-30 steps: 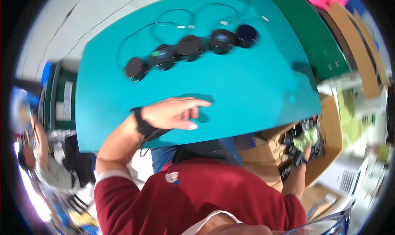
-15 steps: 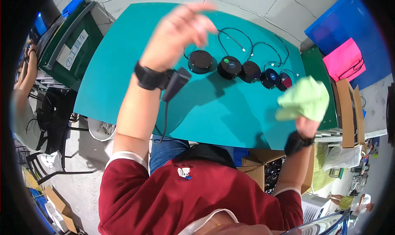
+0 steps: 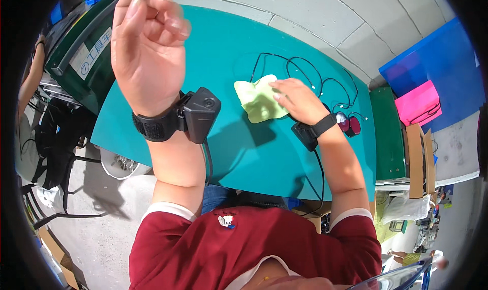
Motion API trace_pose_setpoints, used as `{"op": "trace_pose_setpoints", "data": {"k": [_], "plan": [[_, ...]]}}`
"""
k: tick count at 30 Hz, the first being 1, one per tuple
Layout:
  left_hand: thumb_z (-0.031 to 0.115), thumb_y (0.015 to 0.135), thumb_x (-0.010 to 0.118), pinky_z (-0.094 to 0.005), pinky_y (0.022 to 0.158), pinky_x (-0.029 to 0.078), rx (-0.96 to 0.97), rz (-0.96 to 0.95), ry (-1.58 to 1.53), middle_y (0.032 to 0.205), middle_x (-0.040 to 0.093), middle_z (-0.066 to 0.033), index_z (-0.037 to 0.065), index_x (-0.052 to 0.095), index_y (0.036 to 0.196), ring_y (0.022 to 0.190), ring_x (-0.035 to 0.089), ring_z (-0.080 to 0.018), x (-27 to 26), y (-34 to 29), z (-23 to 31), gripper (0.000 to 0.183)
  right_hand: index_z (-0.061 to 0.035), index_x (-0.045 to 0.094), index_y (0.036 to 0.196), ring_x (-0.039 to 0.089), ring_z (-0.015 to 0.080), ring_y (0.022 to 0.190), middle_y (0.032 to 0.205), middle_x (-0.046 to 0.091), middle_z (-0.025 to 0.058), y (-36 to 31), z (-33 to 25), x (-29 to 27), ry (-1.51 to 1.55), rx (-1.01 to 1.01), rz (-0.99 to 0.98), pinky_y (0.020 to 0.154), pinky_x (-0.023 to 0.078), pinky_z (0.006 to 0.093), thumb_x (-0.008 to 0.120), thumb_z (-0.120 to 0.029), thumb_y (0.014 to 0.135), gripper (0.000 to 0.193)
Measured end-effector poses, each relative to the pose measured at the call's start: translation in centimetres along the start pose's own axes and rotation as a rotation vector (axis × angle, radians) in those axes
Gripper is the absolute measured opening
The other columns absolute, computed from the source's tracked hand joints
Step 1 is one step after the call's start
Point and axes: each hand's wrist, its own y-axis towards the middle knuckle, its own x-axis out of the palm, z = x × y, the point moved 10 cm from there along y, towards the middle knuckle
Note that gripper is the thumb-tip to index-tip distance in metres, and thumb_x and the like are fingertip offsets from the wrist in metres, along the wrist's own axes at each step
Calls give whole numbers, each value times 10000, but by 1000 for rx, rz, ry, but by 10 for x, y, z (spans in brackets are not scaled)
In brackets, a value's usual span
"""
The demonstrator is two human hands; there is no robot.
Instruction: The recorder takes electronic trackers out of a box, wipes them clean with a yellow cloth, and organizes them on a workbench.
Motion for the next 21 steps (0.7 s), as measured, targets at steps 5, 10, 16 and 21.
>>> {"op": "trace_pose_setpoints", "data": {"k": [5, 10, 16, 21], "plan": [[163, 901, 430, -262, 582, 313, 5, -15, 7, 904, 491, -107, -54, 365, 1244, 691, 367, -134, 5, 2, -5, 411, -96, 482, 1218, 437, 337, 1116, 1171, 506, 163, 16, -4, 24, -46, -59, -9, 945, 368, 397, 583, -245, 805, 450], [178, 854, 546, -220, 686, 443, 13, -117, 221, 1012, 547, -107, 4, 429, 1200, 884, 516, -160, 32, 0, -13, 405, -169, 470, 1235, 418, 349, 1123, 1204, 427, 177, 24, 11, 62, -102, 114, -132, 926, 389, 416, 642, -272, 743, 531], [114, 888, 437, -219, 560, 397, -89, -44, 392, 840, 542, -70, -27, 461, 1175, 654, 482, -105, 45, -3, -37, 321, -81, 502, 1152, 511, 242, 964, 1071, 492, 130, 30, 14, 50, 235, 118, -150, 797, 460, 350, 608, -259, 777, 429], [53, 832, 541, -188, 577, 400, -255, -86, 644, 874, 575, -43, 2, 533, 1081, 701, 507, -69, 58, -16, -79, 254, -50, 488, 1094, 570, 220, 932, 1035, 578, 113, 2, 36, -2, 2000, 128, 363, 814, 474, 366, 380, -395, 924, 399]]}}
